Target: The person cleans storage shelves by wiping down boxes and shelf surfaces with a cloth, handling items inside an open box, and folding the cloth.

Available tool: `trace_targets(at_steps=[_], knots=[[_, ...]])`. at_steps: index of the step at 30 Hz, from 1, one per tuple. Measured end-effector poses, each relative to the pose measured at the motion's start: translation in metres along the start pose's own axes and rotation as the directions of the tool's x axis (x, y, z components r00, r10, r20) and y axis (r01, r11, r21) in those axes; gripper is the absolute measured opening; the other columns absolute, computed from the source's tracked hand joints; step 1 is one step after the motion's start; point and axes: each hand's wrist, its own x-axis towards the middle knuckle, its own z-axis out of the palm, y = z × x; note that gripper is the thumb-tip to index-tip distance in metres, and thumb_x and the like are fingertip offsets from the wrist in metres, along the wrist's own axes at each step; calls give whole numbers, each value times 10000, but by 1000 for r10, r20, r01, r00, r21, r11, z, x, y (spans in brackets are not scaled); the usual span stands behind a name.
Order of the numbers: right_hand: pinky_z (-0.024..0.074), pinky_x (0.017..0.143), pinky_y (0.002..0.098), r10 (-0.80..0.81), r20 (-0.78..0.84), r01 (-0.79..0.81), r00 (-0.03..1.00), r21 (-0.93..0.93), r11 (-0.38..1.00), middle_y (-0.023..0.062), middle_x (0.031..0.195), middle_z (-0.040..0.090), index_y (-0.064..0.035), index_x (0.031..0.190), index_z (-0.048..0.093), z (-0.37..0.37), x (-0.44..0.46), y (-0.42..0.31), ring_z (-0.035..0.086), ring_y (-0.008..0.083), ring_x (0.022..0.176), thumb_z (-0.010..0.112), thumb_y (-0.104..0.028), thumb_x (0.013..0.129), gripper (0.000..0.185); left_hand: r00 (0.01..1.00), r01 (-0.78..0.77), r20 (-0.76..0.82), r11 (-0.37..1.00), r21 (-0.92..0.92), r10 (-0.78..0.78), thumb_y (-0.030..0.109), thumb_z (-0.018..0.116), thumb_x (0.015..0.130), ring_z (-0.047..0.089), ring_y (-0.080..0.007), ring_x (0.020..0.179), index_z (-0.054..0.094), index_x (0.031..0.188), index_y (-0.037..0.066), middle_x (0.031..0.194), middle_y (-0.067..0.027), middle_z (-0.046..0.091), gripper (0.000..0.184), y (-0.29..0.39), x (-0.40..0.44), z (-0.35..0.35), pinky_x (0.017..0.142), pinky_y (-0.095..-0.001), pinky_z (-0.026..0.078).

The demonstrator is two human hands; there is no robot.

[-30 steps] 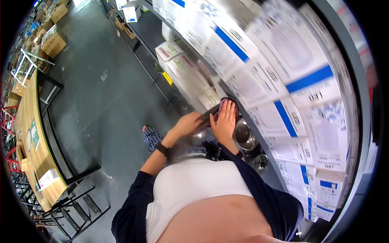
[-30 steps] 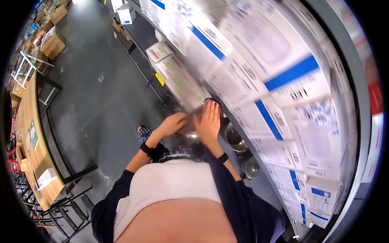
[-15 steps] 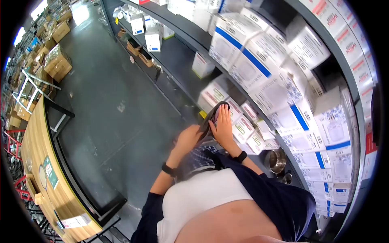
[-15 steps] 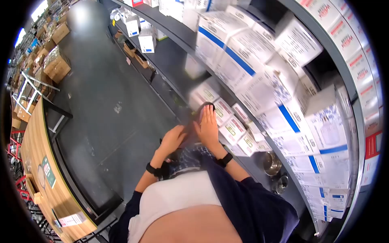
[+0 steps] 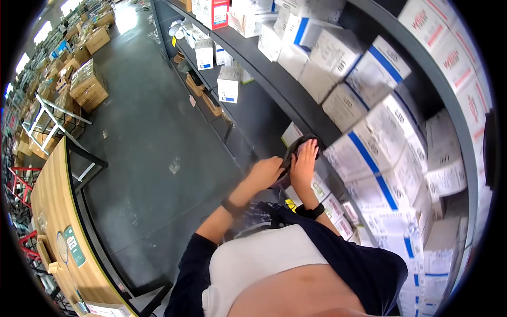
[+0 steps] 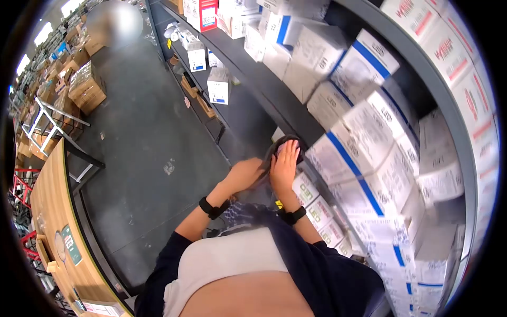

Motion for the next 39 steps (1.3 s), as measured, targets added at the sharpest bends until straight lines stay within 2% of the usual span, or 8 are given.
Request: trace_targets(at_steps=[3, 9, 13, 18, 24, 31, 34, 39], knots=[[169, 1038, 480, -29, 127, 41, 991, -92, 995, 240, 1331, 292, 100, 1254, 294, 33, 40, -4, 237, 370, 1263, 428, -70, 804, 499, 989, -79, -124, 996, 38, 83, 173, 522, 790, 548, -369, 710, 524, 789, -7, 792, -180, 545, 180, -36, 36, -14, 642, -440, 440], [176, 1033, 485, -164, 163, 191, 973, -168, 967, 250, 1320, 302, 104, 1234, 322, 65, 84, -17, 251, 385, 1254, 364, -47, 802, 459, 999, -33, -11, 987, 159, 36, 210, 487, 796, 545, -324, 707, 544, 882, 21, 779, -151, 561, 216, -94, 64, -19, 679, -407, 444], [146, 1042, 477, -128, 214, 152, 968, -102, 983, 248, 1333, 279, 95, 1254, 302, 77, 106, -21, 212, 378, 1273, 422, -33, 791, 495, 993, -107, -53, 994, -35, 105, 233, 492, 807, 528, -357, 716, 534, 860, 2, 780, -175, 550, 241, -106, 84, -38, 635, -403, 437], [219, 1024, 446, 114, -5, -114, 993, 58, 992, 259, 1312, 312, 96, 1226, 345, 77, 151, -26, 290, 387, 1228, 406, -64, 842, 420, 971, -236, -106, 921, -309, 213, 268, 483, 835, 511, -392, 732, 514, 824, -2, 782, -209, 541, 272, -81, 127, -112, 599, -423, 415], [290, 990, 414, 134, -19, -135, 991, -233, 963, 240, 1184, 470, 90, 1133, 447, 149, 228, -47, 417, 338, 1147, 507, -249, 811, 471, 984, -56, -179, 973, -225, 16, 332, 450, 863, 530, -406, 685, 472, 765, 2, 691, -227, 539, 344, -147, 172, -139, 598, -463, 409], [257, 1017, 374, 98, 65, -82, 993, -210, 974, 161, 1267, 417, 36, 1210, 401, 207, 287, -102, 358, 268, 1210, 580, -260, 739, 584, 973, -216, -55, 968, 129, 225, 233, 411, 868, 543, -363, 725, 500, 893, 21, 787, -184, 546, 231, -254, 175, -187, 625, -443, 430], [264, 1017, 376, 114, 45, -102, 992, -217, 971, 156, 1263, 423, 18, 1215, 403, 215, 299, -110, 369, 261, 1204, 552, -175, 707, 564, 999, 22, 28, 974, -226, -17, 306, 394, 885, 497, -447, 790, 478, 875, -19, 814, -274, 546, 336, -245, 183, -213, 663, -471, 396], [301, 998, 381, 263, -10, -258, 965, -218, 941, 170, 1227, 455, 9, 1200, 425, 203, 282, -104, 406, 275, 1171, 543, -153, 660, 576, 996, -22, 80, 958, -287, 47, 310, 436, 862, 513, -433, 779, 481, 862, -3, 807, -260, 544, 316, -233, 180, -198, 658, -466, 402]])
